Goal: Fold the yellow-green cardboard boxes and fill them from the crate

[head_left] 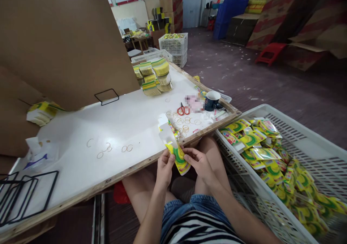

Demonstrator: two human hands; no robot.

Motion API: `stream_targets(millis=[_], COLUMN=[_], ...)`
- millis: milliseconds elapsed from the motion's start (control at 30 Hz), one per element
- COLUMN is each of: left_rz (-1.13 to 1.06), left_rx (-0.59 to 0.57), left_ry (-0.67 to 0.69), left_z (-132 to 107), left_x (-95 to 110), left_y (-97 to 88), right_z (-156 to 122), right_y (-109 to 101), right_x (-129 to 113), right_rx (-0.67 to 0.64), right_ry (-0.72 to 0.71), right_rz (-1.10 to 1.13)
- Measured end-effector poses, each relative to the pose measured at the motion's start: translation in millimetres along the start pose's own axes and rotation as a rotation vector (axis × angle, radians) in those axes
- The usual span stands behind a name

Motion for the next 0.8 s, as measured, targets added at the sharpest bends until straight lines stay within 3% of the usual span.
stream_targets(millis=[100, 233, 433, 800], left_rz=[0.034, 0.083, 0.122, 0.18], left_rx=[0.066, 0.084, 0.213, 0.278], left_ry=[0.017, -0.009, 0.08, 0.084], left_z=[-0.9, -1.3, -2.2, -4.8], left_x=[2.3, 4.3, 15.3, 13.3], left_y=[-1.0, 3.1, -2.8, -6.7], right_z=[-4.9, -8.1, -9.3, -17.7], right_y=[1.9, -1.6, -4.0, -0.2], right_x=[1.8, -3.3, -13.7, -13.9], right_rx=[-0.034, 0.015, 0.004, -0.022], right_ry=[0.004, -0.05, -0.14, -0.182], right_rz=[-0.028, -0.13, -0.337, -0.421])
Point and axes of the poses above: each hand's wrist, its own z-axis towards the middle knuckle, its own y-axis out of the palm, x = y × z, the point moved 7 cm from there along z, towards the middle knuckle, and after that the axes turned 8 degrees about -y, right-handed, at the moved point
